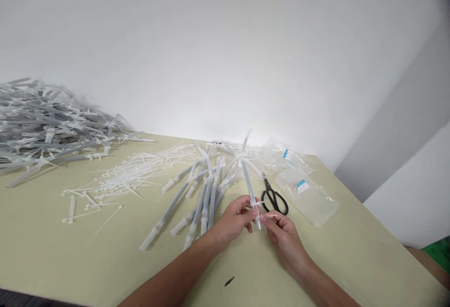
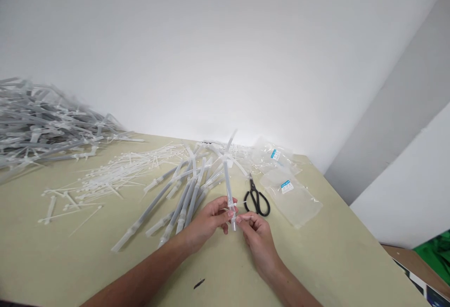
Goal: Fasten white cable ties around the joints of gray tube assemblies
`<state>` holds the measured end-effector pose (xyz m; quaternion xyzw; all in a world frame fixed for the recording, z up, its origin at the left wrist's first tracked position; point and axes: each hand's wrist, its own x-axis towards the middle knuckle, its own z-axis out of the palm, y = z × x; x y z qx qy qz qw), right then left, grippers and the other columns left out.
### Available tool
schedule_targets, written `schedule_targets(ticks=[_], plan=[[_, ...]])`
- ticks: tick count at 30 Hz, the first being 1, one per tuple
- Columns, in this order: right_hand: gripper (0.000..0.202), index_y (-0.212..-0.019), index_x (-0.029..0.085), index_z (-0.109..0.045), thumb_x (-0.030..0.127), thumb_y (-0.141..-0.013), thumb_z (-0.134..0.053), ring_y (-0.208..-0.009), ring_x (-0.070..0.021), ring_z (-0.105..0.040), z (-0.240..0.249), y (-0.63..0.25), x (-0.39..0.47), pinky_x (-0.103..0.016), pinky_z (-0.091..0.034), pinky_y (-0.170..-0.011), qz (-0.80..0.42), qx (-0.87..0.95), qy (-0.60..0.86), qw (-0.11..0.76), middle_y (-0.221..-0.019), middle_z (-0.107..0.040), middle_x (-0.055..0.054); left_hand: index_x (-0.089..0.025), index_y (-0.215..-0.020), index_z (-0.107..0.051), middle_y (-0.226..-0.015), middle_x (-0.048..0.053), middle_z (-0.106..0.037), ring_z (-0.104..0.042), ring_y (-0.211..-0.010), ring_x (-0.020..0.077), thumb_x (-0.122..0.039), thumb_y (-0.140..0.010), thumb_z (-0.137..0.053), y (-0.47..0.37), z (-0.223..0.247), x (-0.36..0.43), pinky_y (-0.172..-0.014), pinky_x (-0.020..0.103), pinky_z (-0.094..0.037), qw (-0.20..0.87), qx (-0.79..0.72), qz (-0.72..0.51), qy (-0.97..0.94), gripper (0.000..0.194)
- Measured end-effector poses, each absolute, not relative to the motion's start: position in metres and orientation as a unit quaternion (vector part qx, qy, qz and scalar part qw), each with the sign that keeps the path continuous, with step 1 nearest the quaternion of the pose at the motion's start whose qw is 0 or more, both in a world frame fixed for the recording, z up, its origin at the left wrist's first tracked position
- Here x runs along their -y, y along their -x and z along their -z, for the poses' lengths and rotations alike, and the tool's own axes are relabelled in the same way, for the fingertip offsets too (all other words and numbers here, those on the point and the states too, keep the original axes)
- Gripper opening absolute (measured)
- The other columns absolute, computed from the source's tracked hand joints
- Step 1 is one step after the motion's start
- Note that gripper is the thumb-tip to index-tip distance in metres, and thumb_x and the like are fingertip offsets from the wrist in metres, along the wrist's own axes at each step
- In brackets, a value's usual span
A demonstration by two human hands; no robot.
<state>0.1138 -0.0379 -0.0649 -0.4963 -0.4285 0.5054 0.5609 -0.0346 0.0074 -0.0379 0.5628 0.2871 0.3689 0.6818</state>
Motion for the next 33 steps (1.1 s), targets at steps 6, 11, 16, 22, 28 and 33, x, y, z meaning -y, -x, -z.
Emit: schedule_targets(ticks=[6, 11, 16, 22, 28, 33], plan=[[0.028, -0.065, 0.017, -0.063, 0.043, -0.072, -0.069, -0.046, -0.0079, -0.022, 0.061, -0.113, 0.040, -0.025, -0.014, -0.044, -0.488, 0.444, 0.503, 0.558, -0.048, -0.035, 0.007, -0.015, -0.103, -0.054, -0.083, 0.004, -0.055, -0.054, -0.074, 0.0148, -0.030, -0.077, -0.063, 0.033, 0.045, -0.009, -0.054, 0.024, -0.041, 0.663, -0.268, -0.385, -0.583, 0.031], [0.025, -0.067, 0.016, -0.061, 0.039, -0.076, -0.066, -0.045, -0.0072, -0.022, 0.064, -0.114, 0.038, -0.025, -0.014, -0.043, -0.512, 0.443, 0.491, 0.549, -0.048, -0.032, 0.008, -0.016, -0.102, -0.055, -0.083, 0.004, -0.055, -0.053, -0.074, 0.0144, -0.028, -0.079, -0.061, 0.034, 0.042, -0.008, -0.059, 0.026, -0.044, 0.682, -0.243, -0.385, -0.572, 0.027], [0.023, -0.070, 0.016, -0.060, 0.037, -0.079, -0.064, -0.044, -0.0070, -0.022, 0.065, -0.115, 0.037, -0.025, -0.013, -0.043, -0.517, 0.452, 0.481, 0.545, -0.048, -0.033, 0.008, -0.016, -0.102, -0.055, -0.083, 0.003, -0.055, -0.053, -0.076, 0.0143, -0.027, -0.079, -0.062, 0.035, 0.037, -0.007, -0.061, 0.026, -0.043, 0.698, -0.226, -0.380, -0.564, 0.027], [0.018, -0.076, 0.019, -0.060, 0.036, -0.078, -0.066, -0.044, -0.0075, -0.024, 0.067, -0.119, 0.037, -0.024, -0.015, -0.042, -0.537, 0.432, 0.458, 0.562, -0.050, -0.034, 0.008, -0.017, -0.104, -0.055, -0.087, 0.005, -0.058, -0.053, -0.077, 0.0149, -0.028, -0.078, -0.062, 0.036, 0.032, -0.006, -0.060, 0.025, -0.041, 0.686, -0.243, -0.370, -0.578, 0.029], [0.023, -0.093, 0.022, -0.063, 0.041, -0.081, -0.061, -0.071, -0.0154, -0.049, 0.062, -0.130, 0.029, -0.025, -0.038, -0.058, -0.531, 0.394, 0.433, 0.613, -0.083, -0.059, -0.002, -0.018, -0.106, -0.058, -0.093, 0.006, -0.062, -0.055, -0.082, 0.0156, -0.024, -0.079, -0.061, 0.037, 0.033, -0.004, -0.064, 0.025, -0.041, 0.689, -0.235, -0.338, -0.596, 0.028], [0.031, -0.101, 0.022, -0.065, 0.045, -0.086, -0.050, -0.083, -0.0202, -0.053, 0.052, -0.141, 0.025, -0.030, -0.044, -0.067, -0.595, 0.361, 0.413, 0.587, -0.097, -0.060, -0.006, -0.019, -0.105, -0.059, -0.103, 0.007, -0.063, -0.060, -0.087, 0.0174, -0.023, -0.076, -0.064, 0.038, 0.032, 0.000, -0.067, 0.026, -0.042, 0.767, -0.151, -0.241, -0.575, 0.030]])
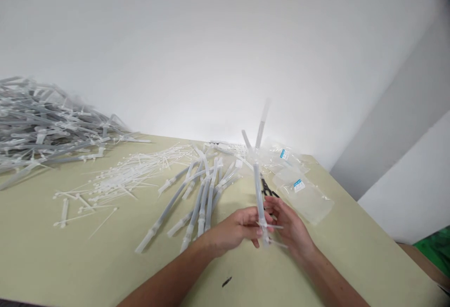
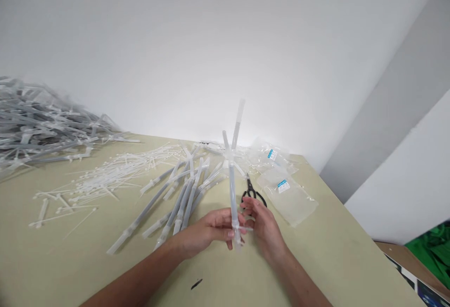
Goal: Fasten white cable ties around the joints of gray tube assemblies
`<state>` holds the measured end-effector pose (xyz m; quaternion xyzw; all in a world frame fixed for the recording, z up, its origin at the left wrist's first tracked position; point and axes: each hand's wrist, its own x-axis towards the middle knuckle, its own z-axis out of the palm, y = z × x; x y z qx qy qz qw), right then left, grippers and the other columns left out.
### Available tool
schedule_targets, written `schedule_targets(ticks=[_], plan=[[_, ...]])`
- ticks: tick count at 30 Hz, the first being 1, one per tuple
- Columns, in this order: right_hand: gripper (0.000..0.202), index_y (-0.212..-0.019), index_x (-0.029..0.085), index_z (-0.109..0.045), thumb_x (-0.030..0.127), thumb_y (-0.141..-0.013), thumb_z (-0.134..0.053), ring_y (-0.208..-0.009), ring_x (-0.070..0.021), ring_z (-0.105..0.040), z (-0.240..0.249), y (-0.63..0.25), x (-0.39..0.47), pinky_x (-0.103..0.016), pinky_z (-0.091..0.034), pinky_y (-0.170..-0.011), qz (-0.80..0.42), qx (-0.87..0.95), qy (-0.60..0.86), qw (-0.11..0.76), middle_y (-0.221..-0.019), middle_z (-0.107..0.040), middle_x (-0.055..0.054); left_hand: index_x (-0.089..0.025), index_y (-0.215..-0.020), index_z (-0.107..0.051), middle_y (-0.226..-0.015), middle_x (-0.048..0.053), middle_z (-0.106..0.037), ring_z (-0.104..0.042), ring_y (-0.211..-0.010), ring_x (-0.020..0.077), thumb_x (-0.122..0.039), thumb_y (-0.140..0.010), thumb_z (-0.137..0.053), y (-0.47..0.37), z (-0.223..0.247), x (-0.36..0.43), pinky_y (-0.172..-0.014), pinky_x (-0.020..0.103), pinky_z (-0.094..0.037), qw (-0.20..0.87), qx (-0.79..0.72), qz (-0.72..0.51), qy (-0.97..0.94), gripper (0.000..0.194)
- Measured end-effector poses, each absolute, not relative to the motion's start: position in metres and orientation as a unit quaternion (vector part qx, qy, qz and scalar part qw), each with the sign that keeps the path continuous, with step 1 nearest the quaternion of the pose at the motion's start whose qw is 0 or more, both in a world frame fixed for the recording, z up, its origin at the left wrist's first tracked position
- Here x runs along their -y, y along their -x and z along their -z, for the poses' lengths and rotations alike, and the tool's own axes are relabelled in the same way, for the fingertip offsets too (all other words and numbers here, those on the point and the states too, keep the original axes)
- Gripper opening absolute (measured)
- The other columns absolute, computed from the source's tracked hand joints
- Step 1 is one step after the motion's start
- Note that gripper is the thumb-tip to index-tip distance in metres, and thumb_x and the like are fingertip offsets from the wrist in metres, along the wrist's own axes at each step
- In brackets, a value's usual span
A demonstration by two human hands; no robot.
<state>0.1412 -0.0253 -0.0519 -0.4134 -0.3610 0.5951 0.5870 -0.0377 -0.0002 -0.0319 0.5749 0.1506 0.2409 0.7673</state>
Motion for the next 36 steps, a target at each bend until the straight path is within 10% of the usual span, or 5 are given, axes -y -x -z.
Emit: schedule_targets(ticks=[9, 36], plan=[[0.034, -0.115, 0.022, -0.062, 0.026, -0.081, -0.062, -0.079, -0.0154, -0.054, 0.044, -0.136, 0.034, -0.024, -0.043, -0.067, -0.662, 0.337, 0.308, 0.595, -0.090, -0.064, -0.005, -0.018, -0.098, -0.062, -0.091, 0.005, -0.065, -0.064, -0.077, 0.0168, -0.033, -0.066, -0.075, 0.030, 0.058, 0.006, -0.068, 0.030, -0.046, 0.827, -0.111, -0.045, -0.549, 0.038], [0.035, -0.104, 0.020, -0.066, 0.031, -0.072, -0.072, -0.063, -0.0144, -0.057, 0.045, -0.133, 0.032, -0.026, -0.044, -0.061, -0.646, 0.331, 0.361, 0.585, -0.075, -0.066, -0.002, -0.013, -0.071, -0.058, -0.059, 0.000, -0.056, -0.058, -0.051, 0.0139, -0.039, -0.070, -0.066, 0.029, 0.038, 0.000, -0.056, 0.030, -0.047, 0.762, -0.286, -0.251, -0.524, 0.027]])
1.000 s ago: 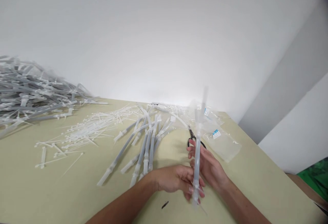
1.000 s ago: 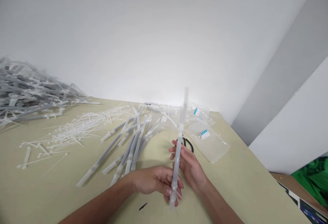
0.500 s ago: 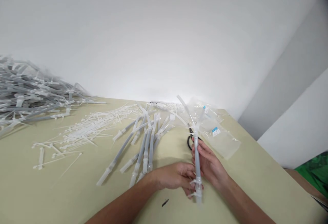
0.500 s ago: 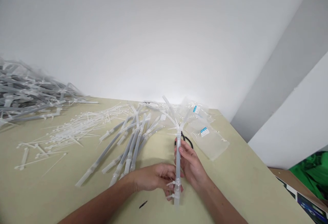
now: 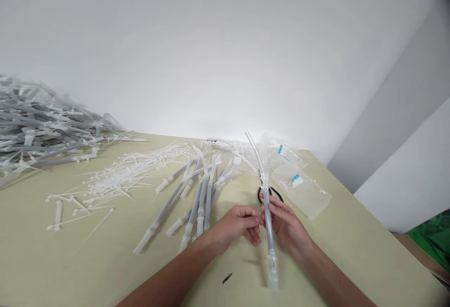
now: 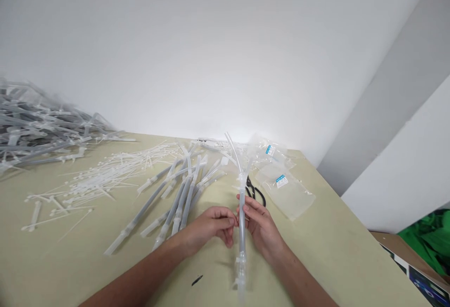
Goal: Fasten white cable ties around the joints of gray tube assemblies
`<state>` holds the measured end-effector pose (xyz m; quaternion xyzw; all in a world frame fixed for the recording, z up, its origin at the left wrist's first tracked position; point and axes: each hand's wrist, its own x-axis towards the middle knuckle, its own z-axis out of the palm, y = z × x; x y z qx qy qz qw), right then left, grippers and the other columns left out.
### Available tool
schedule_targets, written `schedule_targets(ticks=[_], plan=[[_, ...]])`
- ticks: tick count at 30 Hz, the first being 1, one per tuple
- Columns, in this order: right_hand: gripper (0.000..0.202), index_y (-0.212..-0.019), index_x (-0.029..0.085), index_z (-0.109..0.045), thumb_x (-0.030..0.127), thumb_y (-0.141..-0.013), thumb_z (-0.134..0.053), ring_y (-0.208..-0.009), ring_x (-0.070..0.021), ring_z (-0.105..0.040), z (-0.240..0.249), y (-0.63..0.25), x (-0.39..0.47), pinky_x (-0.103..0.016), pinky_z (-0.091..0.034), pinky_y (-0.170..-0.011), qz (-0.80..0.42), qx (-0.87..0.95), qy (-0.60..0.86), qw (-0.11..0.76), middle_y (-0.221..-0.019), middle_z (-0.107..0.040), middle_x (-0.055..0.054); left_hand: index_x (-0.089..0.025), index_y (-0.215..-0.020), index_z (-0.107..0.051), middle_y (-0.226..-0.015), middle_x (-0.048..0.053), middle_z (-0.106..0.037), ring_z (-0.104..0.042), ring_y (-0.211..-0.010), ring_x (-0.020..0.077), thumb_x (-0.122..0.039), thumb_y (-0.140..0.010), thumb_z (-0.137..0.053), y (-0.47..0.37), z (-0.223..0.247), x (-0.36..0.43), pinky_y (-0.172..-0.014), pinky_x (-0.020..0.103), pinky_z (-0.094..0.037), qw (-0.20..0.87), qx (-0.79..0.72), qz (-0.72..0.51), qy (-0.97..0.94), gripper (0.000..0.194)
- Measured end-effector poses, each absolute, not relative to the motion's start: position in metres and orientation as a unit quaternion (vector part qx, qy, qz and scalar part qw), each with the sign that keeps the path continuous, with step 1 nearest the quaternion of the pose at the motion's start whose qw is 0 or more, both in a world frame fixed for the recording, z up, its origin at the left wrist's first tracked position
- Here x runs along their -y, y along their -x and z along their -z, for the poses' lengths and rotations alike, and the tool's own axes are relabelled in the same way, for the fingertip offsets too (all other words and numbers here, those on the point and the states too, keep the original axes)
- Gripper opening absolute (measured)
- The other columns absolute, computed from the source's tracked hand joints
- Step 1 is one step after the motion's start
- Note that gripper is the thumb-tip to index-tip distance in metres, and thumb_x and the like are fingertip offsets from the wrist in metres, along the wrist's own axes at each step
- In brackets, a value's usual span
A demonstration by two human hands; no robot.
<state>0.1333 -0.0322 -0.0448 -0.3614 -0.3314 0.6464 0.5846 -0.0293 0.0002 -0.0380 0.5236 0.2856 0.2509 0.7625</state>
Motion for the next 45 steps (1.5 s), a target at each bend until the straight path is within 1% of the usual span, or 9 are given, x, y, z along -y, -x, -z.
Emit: schedule_targets(ticks=[6, 10, 14, 19, 24, 28, 37, 41, 45], plan=[[0.027, -0.099, 0.018, -0.069, 0.028, -0.074, -0.071, -0.059, -0.0137, -0.057, 0.045, -0.129, 0.036, -0.026, -0.046, -0.058, -0.652, 0.361, 0.363, 0.559, -0.074, -0.066, -0.003, -0.017, -0.087, -0.057, -0.063, -0.005, -0.049, -0.049, -0.048, 0.0075, -0.034, -0.076, -0.062, 0.036, 0.025, -0.005, -0.052, 0.023, -0.041, 0.633, -0.346, -0.431, -0.541, 0.021], [0.027, -0.099, 0.019, -0.069, 0.025, -0.074, -0.071, -0.061, -0.0145, -0.058, 0.049, -0.125, 0.039, -0.028, -0.048, -0.060, -0.667, 0.391, 0.344, 0.532, -0.074, -0.066, -0.003, -0.019, -0.093, -0.057, -0.073, -0.002, -0.053, -0.048, -0.056, 0.0083, -0.035, -0.077, -0.061, 0.035, 0.027, 0.000, -0.053, 0.021, -0.040, 0.561, -0.346, -0.460, -0.595, 0.023], [0.027, -0.100, 0.019, -0.068, 0.024, -0.074, -0.070, -0.065, -0.0159, -0.060, 0.050, -0.123, 0.040, -0.027, -0.047, -0.056, -0.669, 0.427, 0.329, 0.513, -0.077, -0.066, -0.005, -0.019, -0.089, -0.058, -0.070, -0.002, -0.055, -0.047, -0.058, 0.0096, -0.034, -0.080, -0.058, 0.035, 0.027, 0.005, -0.056, 0.022, -0.040, 0.515, -0.354, -0.451, -0.637, 0.018], [0.024, -0.098, 0.019, -0.068, 0.023, -0.075, -0.068, -0.059, -0.0138, -0.057, 0.050, -0.121, 0.041, -0.024, -0.046, -0.050, -0.668, 0.436, 0.325, 0.509, -0.077, -0.067, -0.005, -0.019, -0.089, -0.057, -0.074, 0.000, -0.057, -0.049, -0.060, 0.0102, -0.033, -0.082, -0.056, 0.037, 0.024, 0.006, -0.058, 0.022, -0.041, 0.508, -0.347, -0.438, -0.655, 0.016], [0.024, -0.095, 0.017, -0.067, 0.023, -0.072, -0.070, -0.048, -0.0110, -0.053, 0.054, -0.119, 0.040, -0.022, -0.046, -0.043, -0.696, 0.397, 0.319, 0.505, -0.071, -0.066, -0.004, -0.018, -0.087, -0.058, -0.079, 0.001, -0.058, -0.049, -0.061, 0.0099, -0.031, -0.083, -0.056, 0.036, 0.026, 0.005, -0.058, 0.023, -0.042, 0.509, -0.338, -0.441, -0.657, 0.014], [0.022, -0.091, 0.015, -0.067, 0.022, -0.070, -0.071, -0.042, -0.0080, -0.051, 0.056, -0.120, 0.039, -0.021, -0.046, -0.041, -0.716, 0.367, 0.321, 0.500, -0.071, -0.066, -0.003, -0.018, -0.086, -0.059, -0.074, 0.001, -0.058, -0.050, -0.060, 0.0105, -0.032, -0.081, -0.057, 0.036, 0.027, 0.004, -0.058, 0.023, -0.043, 0.538, -0.331, -0.438, -0.640, 0.015], [0.020, -0.088, 0.015, -0.068, 0.021, -0.070, -0.071, -0.041, -0.0066, -0.050, 0.057, -0.118, 0.040, -0.019, -0.045, -0.039, -0.703, 0.358, 0.323, 0.523, -0.071, -0.066, -0.003, -0.017, -0.084, -0.057, -0.059, -0.004, -0.053, -0.049, -0.050, 0.0087, -0.034, -0.079, -0.061, 0.032, 0.030, 0.003, -0.051, 0.022, -0.040, 0.571, -0.334, -0.449, -0.600, 0.019], [0.021, -0.091, 0.016, -0.068, 0.023, -0.071, -0.071, -0.041, -0.0066, -0.049, 0.055, -0.119, 0.040, -0.019, -0.045, -0.038, -0.696, 0.373, 0.325, 0.521, -0.073, -0.065, -0.003, -0.017, -0.086, -0.056, -0.063, -0.003, -0.053, -0.049, -0.049, 0.0088, -0.036, -0.081, -0.057, 0.031, 0.029, 0.002, -0.050, 0.022, -0.040, 0.600, -0.315, -0.455, -0.577, 0.020], [0.019, -0.092, 0.019, -0.069, 0.023, -0.073, -0.070, -0.052, -0.0097, -0.054, 0.051, -0.121, 0.042, -0.019, -0.045, -0.043, -0.687, 0.382, 0.332, 0.521, -0.072, -0.063, -0.002, -0.020, -0.094, -0.054, -0.083, -0.002, -0.052, -0.050, -0.050, 0.0061, -0.037, -0.082, -0.056, 0.035, 0.029, 0.000, -0.049, 0.021, -0.041, 0.566, -0.331, -0.493, -0.572, 0.021]])
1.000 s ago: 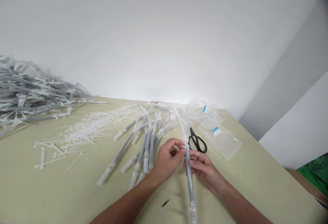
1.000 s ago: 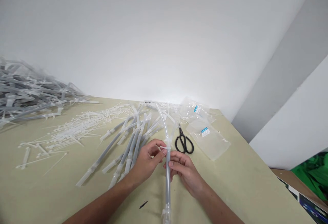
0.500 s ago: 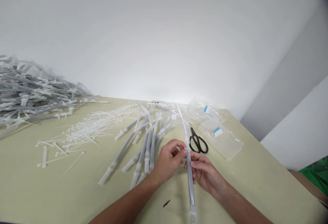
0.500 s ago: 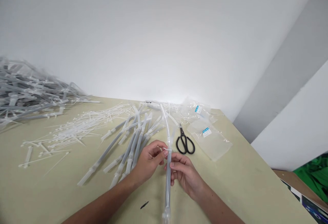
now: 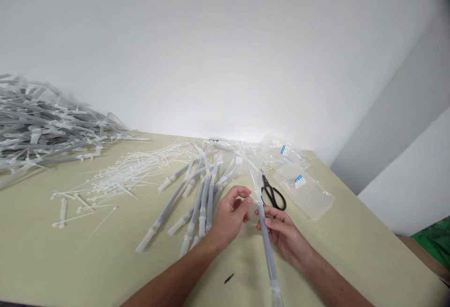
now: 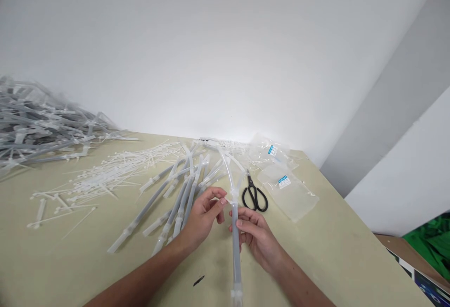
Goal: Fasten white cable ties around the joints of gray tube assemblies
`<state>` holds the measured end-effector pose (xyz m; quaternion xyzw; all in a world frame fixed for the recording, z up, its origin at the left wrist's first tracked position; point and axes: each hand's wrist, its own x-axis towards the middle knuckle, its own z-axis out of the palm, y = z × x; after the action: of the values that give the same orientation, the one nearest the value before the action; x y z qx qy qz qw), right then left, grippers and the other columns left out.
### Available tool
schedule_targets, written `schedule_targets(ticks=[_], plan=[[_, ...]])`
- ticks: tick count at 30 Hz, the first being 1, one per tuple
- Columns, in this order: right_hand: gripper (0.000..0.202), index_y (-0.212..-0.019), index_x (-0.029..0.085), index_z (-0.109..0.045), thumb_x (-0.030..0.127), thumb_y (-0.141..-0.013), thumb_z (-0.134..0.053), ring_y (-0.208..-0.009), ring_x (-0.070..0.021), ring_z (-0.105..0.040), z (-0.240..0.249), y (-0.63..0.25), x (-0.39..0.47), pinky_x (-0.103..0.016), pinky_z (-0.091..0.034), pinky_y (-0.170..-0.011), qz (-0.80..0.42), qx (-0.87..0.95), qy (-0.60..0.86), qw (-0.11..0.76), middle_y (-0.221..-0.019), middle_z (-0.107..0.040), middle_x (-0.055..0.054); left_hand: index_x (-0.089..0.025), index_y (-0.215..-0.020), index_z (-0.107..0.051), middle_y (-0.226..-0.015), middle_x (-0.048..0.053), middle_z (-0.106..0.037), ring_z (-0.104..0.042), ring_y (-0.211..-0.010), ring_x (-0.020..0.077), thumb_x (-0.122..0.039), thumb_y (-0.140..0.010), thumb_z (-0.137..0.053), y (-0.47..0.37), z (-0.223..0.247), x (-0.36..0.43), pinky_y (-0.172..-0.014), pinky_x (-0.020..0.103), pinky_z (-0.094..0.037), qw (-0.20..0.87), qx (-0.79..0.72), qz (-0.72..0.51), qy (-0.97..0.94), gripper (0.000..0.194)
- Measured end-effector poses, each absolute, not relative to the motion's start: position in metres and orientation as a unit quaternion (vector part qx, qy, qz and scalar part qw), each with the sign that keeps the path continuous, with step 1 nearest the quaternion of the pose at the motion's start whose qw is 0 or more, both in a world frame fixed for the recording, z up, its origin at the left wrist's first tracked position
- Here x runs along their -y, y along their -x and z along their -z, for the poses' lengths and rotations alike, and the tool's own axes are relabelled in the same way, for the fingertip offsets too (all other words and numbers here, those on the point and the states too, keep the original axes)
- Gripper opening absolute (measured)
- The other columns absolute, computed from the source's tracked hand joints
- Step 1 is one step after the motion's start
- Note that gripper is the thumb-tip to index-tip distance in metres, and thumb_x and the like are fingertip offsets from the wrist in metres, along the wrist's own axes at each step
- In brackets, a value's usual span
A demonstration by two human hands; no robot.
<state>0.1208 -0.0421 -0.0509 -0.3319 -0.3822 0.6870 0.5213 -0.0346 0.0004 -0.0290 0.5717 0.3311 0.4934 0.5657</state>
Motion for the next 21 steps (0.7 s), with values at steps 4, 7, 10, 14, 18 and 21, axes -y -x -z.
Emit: schedule_targets(ticks=[4, 7, 10, 14, 18, 21], plan=[[0.019, -0.092, 0.018, -0.068, 0.023, -0.073, -0.070, -0.057, -0.0119, -0.056, 0.052, -0.121, 0.044, -0.020, -0.045, -0.047, -0.683, 0.412, 0.329, 0.505, -0.073, -0.064, -0.003, -0.022, -0.103, -0.055, -0.092, 0.000, -0.055, -0.050, -0.056, 0.0067, -0.034, -0.084, -0.054, 0.039, 0.028, 0.000, -0.055, 0.022, -0.043, 0.487, -0.368, -0.484, -0.627, 0.023], [0.023, -0.095, 0.016, -0.066, 0.024, -0.074, -0.070, -0.054, -0.0122, -0.055, 0.055, -0.120, 0.044, -0.021, -0.044, -0.045, -0.680, 0.449, 0.321, 0.483, -0.070, -0.065, -0.005, -0.022, -0.100, -0.058, -0.090, 0.001, -0.058, -0.049, -0.059, 0.0080, -0.031, -0.085, -0.053, 0.041, 0.025, 0.002, -0.057, 0.022, -0.042, 0.413, -0.378, -0.479, -0.676, 0.018], [0.024, -0.095, 0.014, -0.065, 0.024, -0.074, -0.070, -0.053, -0.0122, -0.055, 0.057, -0.119, 0.043, -0.021, -0.044, -0.045, -0.677, 0.471, 0.310, 0.472, -0.068, -0.066, -0.005, -0.021, -0.091, -0.061, -0.089, 0.002, -0.058, -0.052, -0.067, 0.0104, -0.027, -0.086, -0.051, 0.042, 0.022, 0.004, -0.062, 0.023, -0.044, 0.363, -0.360, -0.490, -0.706, 0.013], [0.025, -0.098, 0.014, -0.064, 0.024, -0.075, -0.068, -0.052, -0.0115, -0.054, 0.058, -0.120, 0.043, -0.022, -0.044, -0.046, -0.678, 0.480, 0.307, 0.464, -0.071, -0.067, -0.006, -0.019, -0.088, -0.062, -0.086, 0.003, -0.058, -0.056, -0.075, 0.0134, -0.022, -0.087, -0.049, 0.041, 0.022, 0.004, -0.066, 0.024, -0.046, 0.357, -0.350, -0.498, -0.709, 0.014], [0.027, -0.103, 0.014, -0.064, 0.023, -0.077, -0.066, -0.051, -0.0107, -0.052, 0.060, -0.121, 0.043, -0.022, -0.043, -0.046, -0.678, 0.488, 0.305, 0.457, -0.074, -0.066, -0.007, -0.019, -0.089, -0.063, -0.086, 0.003, -0.059, -0.057, -0.078, 0.0147, -0.021, -0.087, -0.049, 0.040, 0.026, 0.003, -0.065, 0.024, -0.048, 0.381, -0.351, -0.510, -0.687, 0.014], [0.028, -0.105, 0.013, -0.064, 0.023, -0.078, -0.065, -0.051, -0.0103, -0.051, 0.062, -0.121, 0.042, -0.022, -0.042, -0.045, -0.674, 0.495, 0.305, 0.455, -0.075, -0.066, -0.007, -0.019, -0.088, -0.063, -0.085, 0.003, -0.059, -0.058, -0.077, 0.0144, -0.022, -0.086, -0.050, 0.040, 0.027, 0.003, -0.065, 0.024, -0.048, 0.390, -0.347, -0.522, -0.675, 0.013]])
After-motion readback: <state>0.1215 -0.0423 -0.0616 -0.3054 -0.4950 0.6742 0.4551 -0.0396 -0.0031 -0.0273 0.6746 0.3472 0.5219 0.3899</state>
